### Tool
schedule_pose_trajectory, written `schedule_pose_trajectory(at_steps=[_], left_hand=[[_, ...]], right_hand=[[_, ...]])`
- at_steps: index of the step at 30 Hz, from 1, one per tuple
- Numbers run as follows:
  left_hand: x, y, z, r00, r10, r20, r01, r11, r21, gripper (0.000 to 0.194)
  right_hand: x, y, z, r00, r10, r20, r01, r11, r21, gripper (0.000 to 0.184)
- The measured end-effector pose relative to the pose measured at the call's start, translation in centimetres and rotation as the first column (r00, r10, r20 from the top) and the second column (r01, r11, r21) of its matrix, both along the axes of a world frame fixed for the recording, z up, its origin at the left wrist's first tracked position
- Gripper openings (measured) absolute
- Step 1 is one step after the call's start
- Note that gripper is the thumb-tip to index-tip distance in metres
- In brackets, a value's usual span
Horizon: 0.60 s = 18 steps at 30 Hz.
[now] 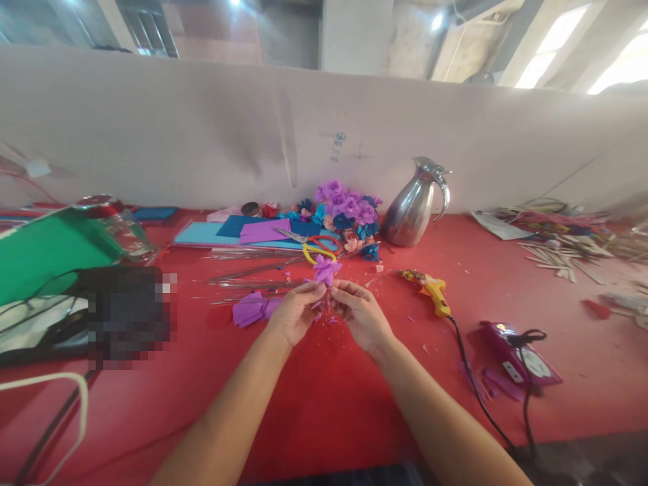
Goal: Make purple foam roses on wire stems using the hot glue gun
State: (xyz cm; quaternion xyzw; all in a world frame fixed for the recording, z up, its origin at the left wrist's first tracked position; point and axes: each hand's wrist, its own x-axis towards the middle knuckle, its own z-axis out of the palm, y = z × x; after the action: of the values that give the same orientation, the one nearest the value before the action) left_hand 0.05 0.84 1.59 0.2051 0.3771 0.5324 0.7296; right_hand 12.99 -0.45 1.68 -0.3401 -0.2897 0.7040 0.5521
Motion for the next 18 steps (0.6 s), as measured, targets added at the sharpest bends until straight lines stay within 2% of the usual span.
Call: schedule_pose_trajectory(at_steps=[6,10,14,18], left_hand=[[0.5,-0.4,0.5,0.991,0.102,-0.092,-0.093,0.991,0.100,0.017],[0.6,-0.6,0.4,0.978,0.111,-0.177,-0.068,0.969,0.236,0.021],[0.8,-0.7,0.3,0.954,0.131,-0.271,-0.022,0.929,0.369,0.024],[0.9,-2.1,2.2,0.845,0.265,-0.465,-0.047,0.902,0.429,0.015]], right_hand=[[-0.4,-0.3,0.0,0.995,-0.051,0.083,0.046,0.997,0.064,0.025],[-0.6,-0.4,0.0,0.978,-0.136,0.160,0.105,0.977,0.185,0.022],[-0.5,-0.1,-0.3,0.982,-0.135,0.133,0.108,0.974,0.198,0.022],[0.0,0.3,-0.6,0.971,-0.226,0.077,0.206,0.957,0.203,0.023]])
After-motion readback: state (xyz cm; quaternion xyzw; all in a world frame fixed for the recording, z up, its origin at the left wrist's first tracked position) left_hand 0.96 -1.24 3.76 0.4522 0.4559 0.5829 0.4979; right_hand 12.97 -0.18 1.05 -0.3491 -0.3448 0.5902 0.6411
